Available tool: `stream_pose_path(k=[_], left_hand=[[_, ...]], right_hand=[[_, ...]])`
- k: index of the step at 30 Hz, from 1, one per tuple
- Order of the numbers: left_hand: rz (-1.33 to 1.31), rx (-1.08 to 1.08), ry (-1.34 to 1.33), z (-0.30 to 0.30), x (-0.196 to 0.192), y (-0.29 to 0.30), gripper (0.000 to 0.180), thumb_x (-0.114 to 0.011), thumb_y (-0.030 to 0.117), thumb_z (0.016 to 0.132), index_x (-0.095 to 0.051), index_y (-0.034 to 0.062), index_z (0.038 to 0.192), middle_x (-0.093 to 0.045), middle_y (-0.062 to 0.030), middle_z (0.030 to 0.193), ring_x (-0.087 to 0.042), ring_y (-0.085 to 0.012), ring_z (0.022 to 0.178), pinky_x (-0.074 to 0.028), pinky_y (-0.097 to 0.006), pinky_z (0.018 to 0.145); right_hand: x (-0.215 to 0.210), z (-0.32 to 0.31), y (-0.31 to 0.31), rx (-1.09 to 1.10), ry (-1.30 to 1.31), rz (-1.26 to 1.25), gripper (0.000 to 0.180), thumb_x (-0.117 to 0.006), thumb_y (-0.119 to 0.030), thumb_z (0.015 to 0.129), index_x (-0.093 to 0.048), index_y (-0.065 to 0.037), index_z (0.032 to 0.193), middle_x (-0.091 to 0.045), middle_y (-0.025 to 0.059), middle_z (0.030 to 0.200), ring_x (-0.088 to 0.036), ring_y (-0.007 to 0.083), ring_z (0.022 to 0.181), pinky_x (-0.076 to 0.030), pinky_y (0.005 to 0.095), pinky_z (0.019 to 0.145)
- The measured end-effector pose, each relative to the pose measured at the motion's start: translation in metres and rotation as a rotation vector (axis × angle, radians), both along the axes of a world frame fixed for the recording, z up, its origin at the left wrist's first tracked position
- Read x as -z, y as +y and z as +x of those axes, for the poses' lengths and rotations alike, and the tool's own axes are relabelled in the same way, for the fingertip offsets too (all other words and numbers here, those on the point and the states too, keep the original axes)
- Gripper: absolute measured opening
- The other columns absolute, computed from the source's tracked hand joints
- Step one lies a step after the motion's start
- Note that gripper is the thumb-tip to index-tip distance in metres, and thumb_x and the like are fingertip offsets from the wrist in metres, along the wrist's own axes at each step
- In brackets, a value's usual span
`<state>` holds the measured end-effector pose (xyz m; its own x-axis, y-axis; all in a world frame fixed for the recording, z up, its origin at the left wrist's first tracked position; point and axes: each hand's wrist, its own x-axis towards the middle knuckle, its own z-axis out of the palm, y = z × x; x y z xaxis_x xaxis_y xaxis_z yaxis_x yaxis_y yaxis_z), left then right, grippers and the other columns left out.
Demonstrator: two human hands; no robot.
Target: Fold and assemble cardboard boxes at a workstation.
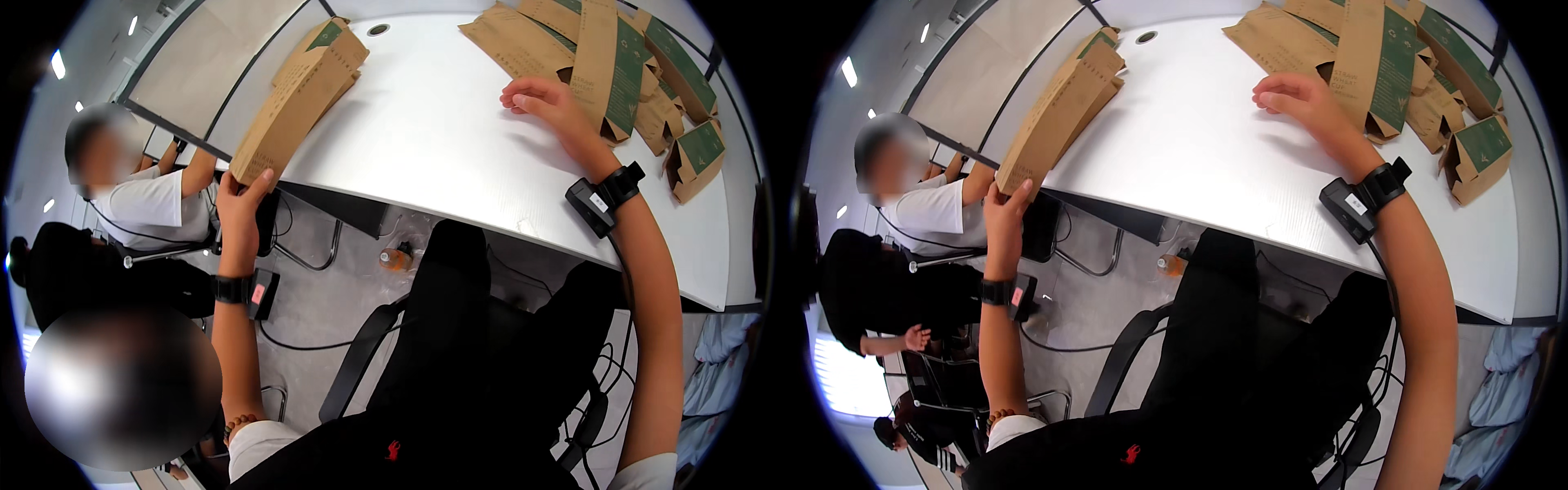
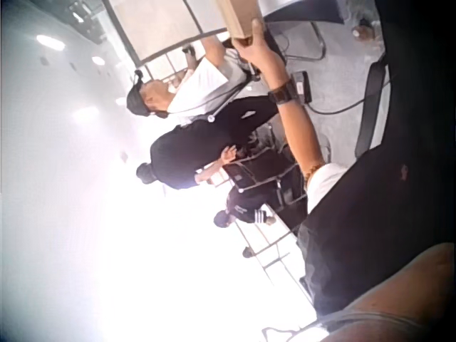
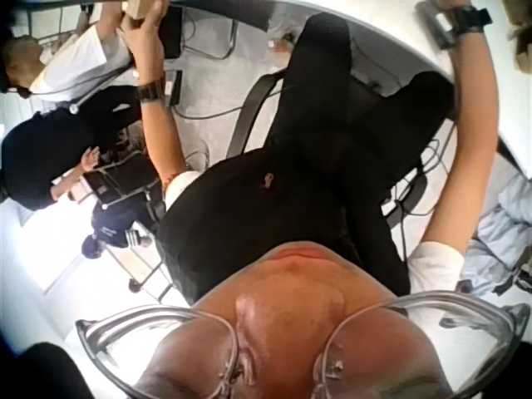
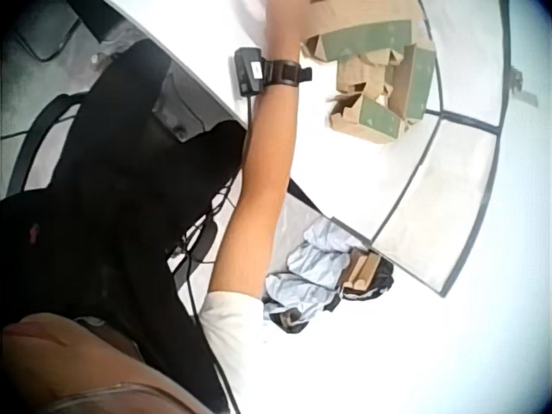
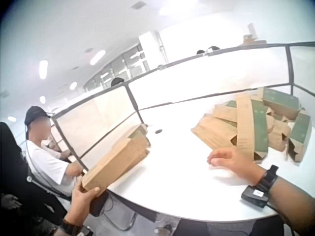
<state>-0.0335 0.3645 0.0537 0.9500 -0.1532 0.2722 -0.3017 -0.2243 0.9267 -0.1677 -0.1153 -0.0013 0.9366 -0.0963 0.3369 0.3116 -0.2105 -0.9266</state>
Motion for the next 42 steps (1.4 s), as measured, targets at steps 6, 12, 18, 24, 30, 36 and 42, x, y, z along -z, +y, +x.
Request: stream_pose_path(k=[6,12,18,24,30,36,42], left_hand=[[-0.286,-0.136,-0.423,-0.036,0.029,0.106,0.051,-0.064,0.008,0.100,-0.046,0.0005,0.147,-0.059,-0.0120,0.133,-0.060,-0.0230,0.119,-0.051,-0.042,0.106],[-0.477,-0.645,-0.284,-0.026,0.060,0.171,0.053,-0.072,0.021,0.098,-0.041,-0.0025,0.134,-0.055,-0.0142,0.127,-0.063,-0.0238,0.105,-0.061,-0.039,0.093],[-0.169,-0.557,-0.214,0.081,0.063,0.149,0.066,-0.083,0.027,0.089,-0.048,-0.0019,0.137,-0.057,-0.0120,0.128,-0.063,-0.0203,0.105,-0.058,-0.031,0.075],[0.016,-0.334,-0.146,0.166,0.081,0.122,0.061,-0.071,0.024,0.098,-0.047,-0.0037,0.146,-0.058,-0.0130,0.136,-0.059,-0.0213,0.117,-0.054,-0.033,0.083],[0.123,-0.702,-0.325,0.167,0.112,0.111,0.052,-0.057,0.000,0.089,-0.052,-0.0116,0.139,-0.053,-0.0249,0.145,-0.049,-0.0351,0.137,-0.036,-0.035,0.114],[0.517,-0.162,-0.658,0.087,0.045,-0.029,0.062,-0.080,0.022,0.080,-0.057,0.0018,0.134,-0.055,-0.0234,0.133,-0.055,-0.0356,0.118,-0.047,-0.042,0.099],[0.329,-0.051,-0.362,0.085,0.039,-0.016,0.053,-0.083,0.016,0.081,-0.057,0.0050,0.127,-0.058,-0.0156,0.124,-0.060,-0.0271,0.115,-0.050,-0.038,0.095]], right_hand=[[0.002,0.000,0.002,0.002,0.000,0.005,0.028,-0.061,-0.018,0.099,-0.069,0.002,0.116,-0.071,0.0101,0.113,-0.067,0.0185,0.108,-0.052,0.0333,0.100],[0.002,-0.002,-0.001,0.021,0.014,-0.032,0.029,-0.060,-0.018,0.100,-0.068,0.002,0.119,-0.071,0.0111,0.114,-0.067,0.0197,0.109,-0.052,0.0336,0.100],[0.006,0.001,-0.006,0.002,0.028,0.010,0.028,-0.061,-0.017,0.100,-0.068,0.002,0.120,-0.072,0.0115,0.115,-0.067,0.0199,0.110,-0.051,0.0342,0.101],[0.006,0.001,-0.006,0.017,0.032,0.002,0.027,-0.061,-0.014,0.100,-0.068,0.001,0.121,-0.072,0.0111,0.116,-0.067,0.0196,0.110,-0.052,0.0340,0.099],[0.010,0.001,-0.009,0.017,0.036,-0.010,0.028,-0.062,-0.015,0.100,-0.068,0.001,0.121,-0.072,0.0107,0.116,-0.067,0.0191,0.110,-0.052,0.0338,0.098],[0.012,0.007,-0.008,-0.026,0.017,0.002,0.026,-0.061,-0.016,0.100,-0.068,0.001,0.120,-0.071,0.0102,0.115,-0.066,0.0181,0.109,-0.051,0.0328,0.099],[0.007,0.001,-0.005,0.007,0.055,-0.007,0.016,-0.060,-0.014,0.100,-0.068,-0.001,0.105,-0.070,0.0083,0.112,-0.065,0.0161,0.107,-0.051,0.0312,0.100]])
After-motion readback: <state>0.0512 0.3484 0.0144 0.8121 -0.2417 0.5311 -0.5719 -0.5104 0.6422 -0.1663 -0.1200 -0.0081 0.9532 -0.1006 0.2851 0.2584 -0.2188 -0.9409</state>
